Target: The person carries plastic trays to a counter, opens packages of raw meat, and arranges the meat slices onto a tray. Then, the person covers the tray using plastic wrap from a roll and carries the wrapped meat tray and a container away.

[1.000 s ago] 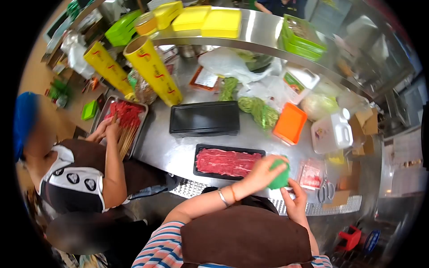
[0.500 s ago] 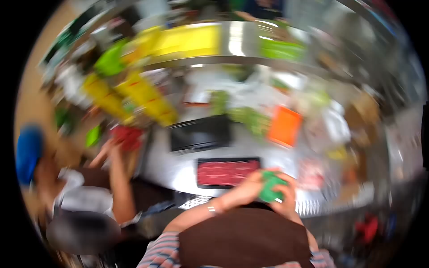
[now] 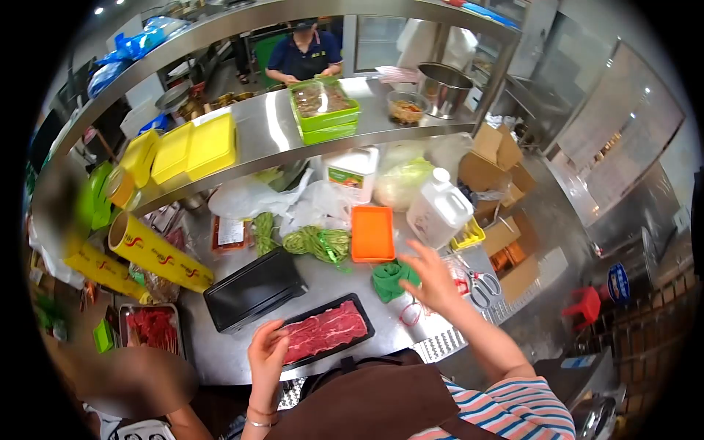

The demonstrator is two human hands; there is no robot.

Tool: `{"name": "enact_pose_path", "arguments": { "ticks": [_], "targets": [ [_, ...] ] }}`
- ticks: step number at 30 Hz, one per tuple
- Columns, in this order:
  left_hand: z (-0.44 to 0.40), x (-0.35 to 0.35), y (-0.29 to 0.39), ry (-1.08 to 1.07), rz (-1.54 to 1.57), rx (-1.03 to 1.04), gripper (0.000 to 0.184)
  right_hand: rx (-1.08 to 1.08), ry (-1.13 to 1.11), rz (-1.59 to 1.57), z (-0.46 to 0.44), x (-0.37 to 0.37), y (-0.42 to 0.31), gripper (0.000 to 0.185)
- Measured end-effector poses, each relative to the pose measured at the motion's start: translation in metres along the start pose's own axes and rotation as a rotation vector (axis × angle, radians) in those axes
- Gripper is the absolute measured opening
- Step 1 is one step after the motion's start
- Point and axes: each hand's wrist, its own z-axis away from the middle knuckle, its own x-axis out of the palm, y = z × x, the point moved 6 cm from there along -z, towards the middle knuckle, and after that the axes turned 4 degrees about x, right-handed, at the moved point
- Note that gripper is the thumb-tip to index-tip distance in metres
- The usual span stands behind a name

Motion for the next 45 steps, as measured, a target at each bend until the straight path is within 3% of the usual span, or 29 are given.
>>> {"name": "enact_pose_path", "arguments": {
  "ticks": [3, 4, 5, 6, 7, 8, 9, 10, 14, 18, 21, 23, 26, 30, 32, 34, 36, 37, 40, 42, 45],
  "targets": [
    [0.046, -0.049, -0.003, 0.262, 0.015, 0.061, 0.035, -0.239, 0.115, -0.153, -0.078, -0.029, -0.05, 0.042],
    [0.044, -0.06, 0.024, 0.295, -0.337, 0.015, 0.034, -0.19, 0.111, -0.169, -0.089, -0.033, -0.051, 0.036],
    [0.033, -0.06, 0.062, 0.377, -0.456, 0.111, 0.03, -0.098, 0.07, -0.146, -0.09, -0.046, -0.041, 0.031],
    [0.019, -0.076, 0.076, 0.45, -0.396, 0.27, 0.028, -0.174, 0.103, -0.173, -0.085, -0.054, -0.028, 0.028],
    [0.0, -0.093, 0.101, 0.522, -0.526, 0.356, 0.029, -0.152, 0.1, -0.18, -0.073, -0.055, -0.008, 0.026],
    [-0.022, -0.113, 0.121, 0.611, -0.459, 0.473, 0.033, -0.071, 0.066, -0.321, -0.06, -0.048, 0.005, 0.025],
    [-0.037, -0.134, 0.145, 0.764, -0.595, 0.598, 0.034, -0.051, 0.032, -0.319, -0.048, -0.041, 0.007, 0.025],
    [-0.026, -0.198, 0.155, 0.946, -0.708, 0.716, 0.034, -0.057, -0.01, -0.29, -0.037, -0.011, -0.036, 0.025],
    [-0.076, -0.3, 0.208, 1.167, -1.125, 0.642, 0.041, -0.002, -0.034, -0.372, -0.011, 0.024, -0.027, 0.022],
    [-0.115, -0.384, 0.234, 1.092, -1.468, 0.482, 0.048, 0.135, -0.012, -0.298, 0.019, 0.023, -0.017, 0.018],
    [-0.141, -0.417, 0.233, 0.959, -1.593, 0.47, 0.046, 0.349, -0.068, -0.006, 0.031, 0.017, -0.023, 0.023],
    [-0.153, -0.429, 0.233, 0.779, -1.736, -0.136, 0.043, 0.263, -0.065, 0.085, 0.043, 0.023, -0.032, 0.022],
    [-0.158, -0.419, 0.241, 0.643, -1.73, -0.257, 0.041, 0.443, -0.114, -0.051, 0.049, 0.032, -0.062, 0.019],
    [-0.154, -0.436, 0.232, 0.625, -1.628, -0.171, 0.041, 0.604, -0.194, -0.322, 0.066, 0.067, -0.041, 0.028],
    [-0.135, -0.426, 0.243, 0.86, -1.608, -0.139, 0.043, 0.568, -0.25, -0.297, 0.068, 0.068, -0.032, 0.03],
    [-0.127, -0.405, 0.275, 0.864, -1.667, -0.113, 0.043, 0.541, -0.31, -0.271, 0.071, 0.07, -0.028, 0.033],
    [-0.12, -0.364, 0.321, 0.867, -1.8, -0.138, 0.041, 0.473, -0.095, -0.576, 0.076, 0.077, -0.014, 0.012],
    [-0.115, -0.343, 0.341, 0.821, -1.836, 0.045, 0.04, 0.442, -0.04, -0.599, 0.074, 0.074, -0.017, 0.01],
    [-0.091, -0.281, 0.389, 0.779, -2.079, 0.155, 0.039, 0.363, -0.031, -0.632, 0.075, 0.068, -0.016, 0.009],
    [-0.072, -0.271, 0.416, 0.622, -1.964, 0.087, 0.04, 0.348, -0.057, -0.643, 0.079, 0.064, -0.016, 0.009],
    [-0.007, -0.209, 0.421, 0.525, -1.285, 0.166, 0.039, 0.477, -0.153, -1.034, 0.087, 0.078, -0.024, 0.012]
  ]
}}
